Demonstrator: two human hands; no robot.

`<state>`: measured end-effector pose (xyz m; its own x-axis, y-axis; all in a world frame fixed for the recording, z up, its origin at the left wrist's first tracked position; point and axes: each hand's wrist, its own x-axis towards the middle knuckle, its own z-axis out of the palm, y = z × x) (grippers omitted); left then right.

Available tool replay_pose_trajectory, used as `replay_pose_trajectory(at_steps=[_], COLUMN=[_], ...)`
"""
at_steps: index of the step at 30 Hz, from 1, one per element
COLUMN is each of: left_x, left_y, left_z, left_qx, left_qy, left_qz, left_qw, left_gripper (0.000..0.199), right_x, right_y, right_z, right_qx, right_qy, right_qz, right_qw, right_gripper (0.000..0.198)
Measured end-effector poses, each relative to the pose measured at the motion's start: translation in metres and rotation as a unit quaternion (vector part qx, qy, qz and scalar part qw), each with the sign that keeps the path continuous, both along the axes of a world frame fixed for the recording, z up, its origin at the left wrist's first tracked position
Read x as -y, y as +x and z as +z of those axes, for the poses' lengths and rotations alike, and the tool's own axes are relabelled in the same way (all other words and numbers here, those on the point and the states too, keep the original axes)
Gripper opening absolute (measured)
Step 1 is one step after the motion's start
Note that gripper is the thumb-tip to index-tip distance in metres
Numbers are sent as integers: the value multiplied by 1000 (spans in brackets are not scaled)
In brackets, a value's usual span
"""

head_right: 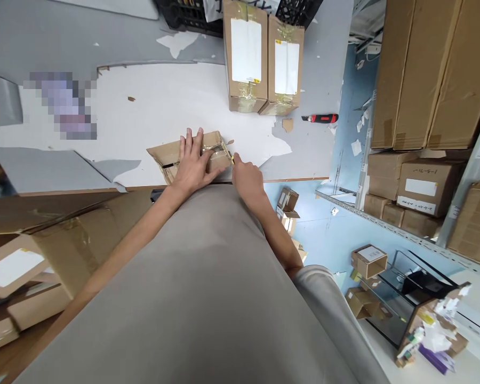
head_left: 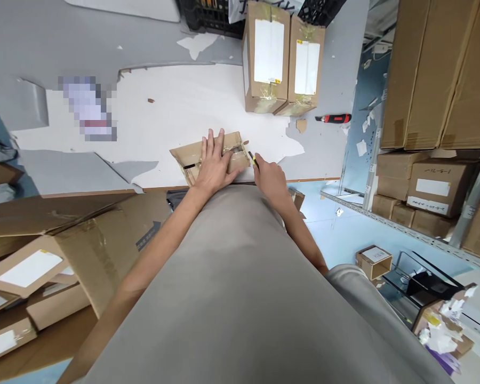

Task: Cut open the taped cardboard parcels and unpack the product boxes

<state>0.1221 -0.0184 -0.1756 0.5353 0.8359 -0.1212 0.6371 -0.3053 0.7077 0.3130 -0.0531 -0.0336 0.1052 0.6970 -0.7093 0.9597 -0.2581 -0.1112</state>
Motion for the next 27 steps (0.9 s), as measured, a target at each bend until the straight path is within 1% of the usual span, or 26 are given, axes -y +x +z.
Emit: replay_pose_trajectory(at_steps=[4, 7, 10, 13, 17, 22, 25, 27], left_x=[-2, -2, -1, 0, 2, 1, 0, -2], left_y=[1, 2, 3, 3, 1, 0, -1, -1], left_z=[7, 6, 3, 1, -2, -5, -3, -3], left_qx=[-6, -2, -6, -16, -9, -22, -15, -3], left_qy=[-6, -11, -7, -5, 4, 10, 13, 10], left_qz=[0, 2, 3, 5, 5, 0, 4, 24], left_qw=[1000, 1000, 1000, 1000, 1000, 1000, 1000, 1000], left_gripper=[58, 59, 64, 66, 62, 57, 58, 59], right_x=[-2, -4, -10, -18, -23, -19, -16, -15], right_y=[2, -3, -4, 3, 16, 16, 19, 23], right_z=[-13, -22, -26, -26, -24, -23, -16, -10], right_qx=[-22, -12, -11, -37, -64, -48, -58, -58], right_qy=[8, 5, 10, 11, -12, -24, -31, -17], right_qz=[10, 2, 4, 29, 59, 48, 45, 38], right_qw=[1000, 1000, 1000, 999, 996, 997, 997, 997], right_gripper=[59, 57, 54, 50, 43, 40, 37, 37])
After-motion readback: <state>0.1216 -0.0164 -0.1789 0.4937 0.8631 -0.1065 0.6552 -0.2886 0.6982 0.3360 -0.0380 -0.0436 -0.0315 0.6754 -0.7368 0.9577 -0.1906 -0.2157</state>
